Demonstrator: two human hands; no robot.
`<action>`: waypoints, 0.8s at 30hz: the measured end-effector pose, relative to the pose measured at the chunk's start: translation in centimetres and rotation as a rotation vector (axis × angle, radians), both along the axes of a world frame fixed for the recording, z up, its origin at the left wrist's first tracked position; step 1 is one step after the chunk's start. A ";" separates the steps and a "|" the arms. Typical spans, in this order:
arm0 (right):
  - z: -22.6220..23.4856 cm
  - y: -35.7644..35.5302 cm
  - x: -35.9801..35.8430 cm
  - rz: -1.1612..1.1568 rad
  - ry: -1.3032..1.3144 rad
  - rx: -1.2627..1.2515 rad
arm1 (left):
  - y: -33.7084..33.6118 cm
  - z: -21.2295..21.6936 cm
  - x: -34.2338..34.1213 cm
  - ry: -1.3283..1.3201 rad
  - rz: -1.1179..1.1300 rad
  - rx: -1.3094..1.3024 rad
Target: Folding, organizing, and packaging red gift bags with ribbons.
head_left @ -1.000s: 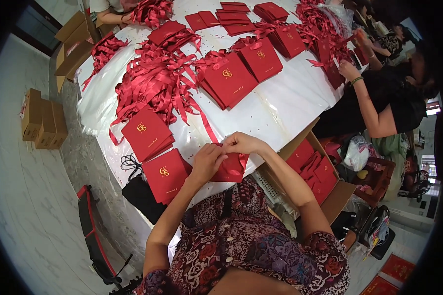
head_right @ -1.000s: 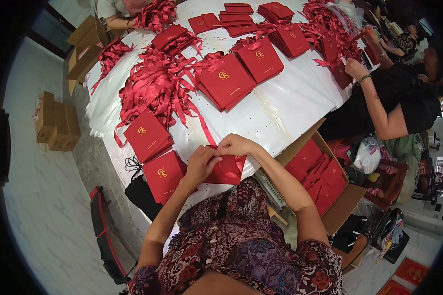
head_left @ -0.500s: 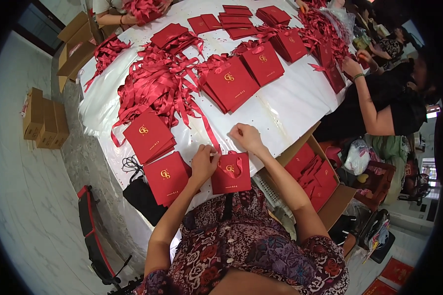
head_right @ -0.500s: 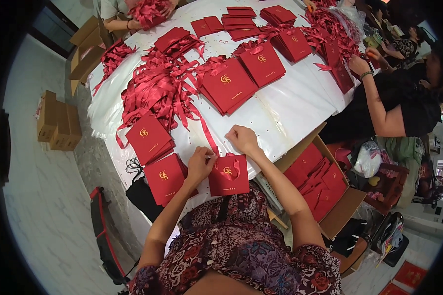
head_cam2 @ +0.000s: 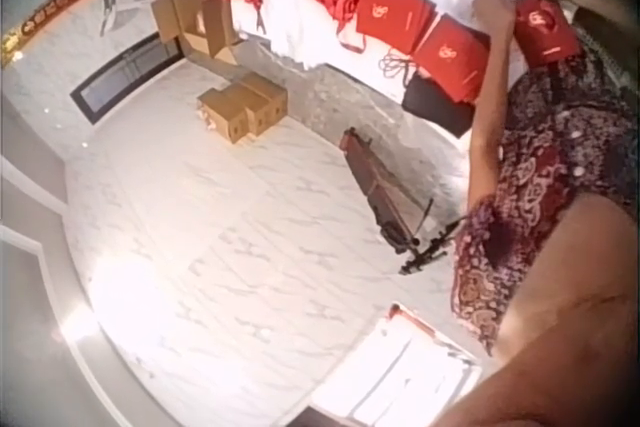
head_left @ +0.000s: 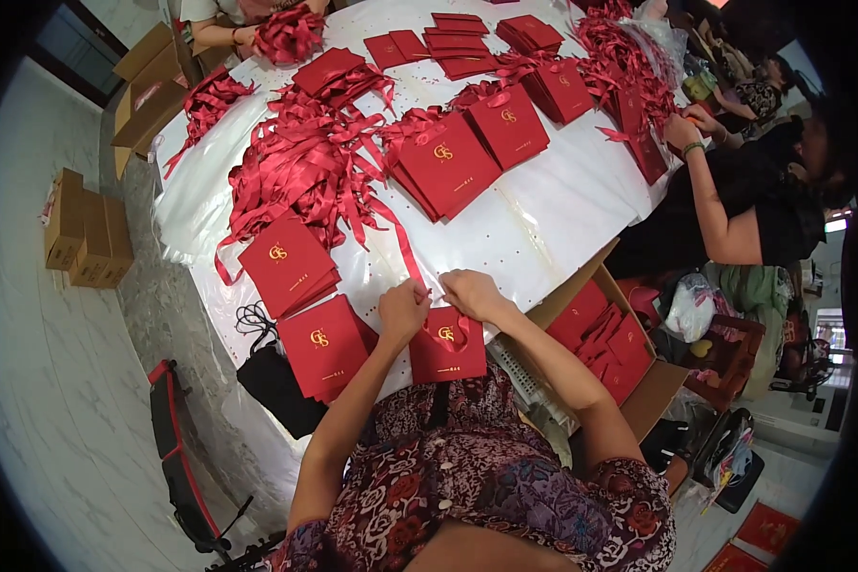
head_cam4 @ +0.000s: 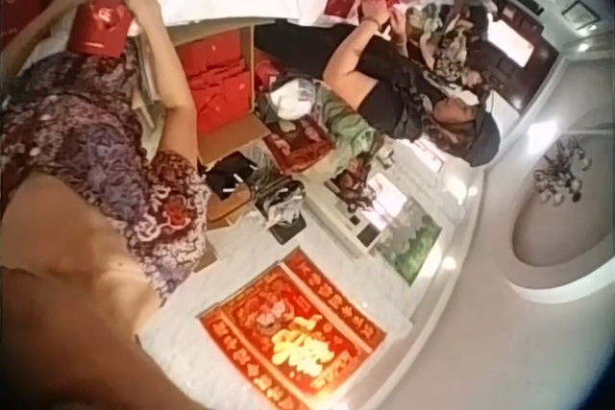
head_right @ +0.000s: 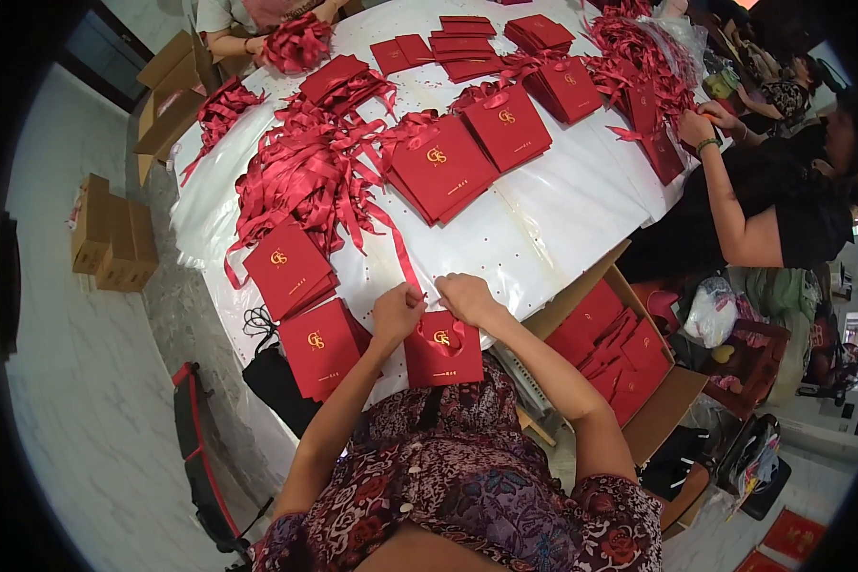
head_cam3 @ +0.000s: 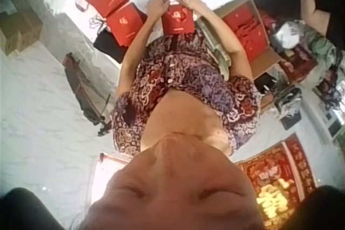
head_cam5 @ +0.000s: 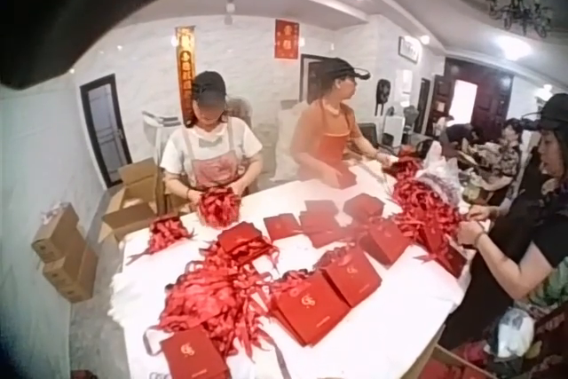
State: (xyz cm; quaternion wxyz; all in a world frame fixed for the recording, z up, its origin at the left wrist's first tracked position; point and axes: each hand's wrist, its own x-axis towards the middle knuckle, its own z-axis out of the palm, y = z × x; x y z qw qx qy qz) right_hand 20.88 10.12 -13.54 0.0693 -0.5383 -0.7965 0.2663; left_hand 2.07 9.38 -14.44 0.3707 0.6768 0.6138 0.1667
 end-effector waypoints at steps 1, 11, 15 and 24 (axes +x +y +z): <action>0.0 -0.4 0.1 -0.078 0.122 0.056 | -0.1 0.0 0.0 -0.066 0.022 -0.026; 1.3 -2.0 -0.3 -0.483 0.721 -0.327 | -0.4 -0.2 0.4 -0.662 0.239 -0.237; 3.0 -2.0 -0.9 -0.428 0.610 -0.219 | -0.6 0.7 1.1 -0.830 0.240 -0.245; 3.7 -2.2 -0.8 -0.363 0.587 -0.148 | -1.1 1.7 1.9 -0.924 0.283 -0.165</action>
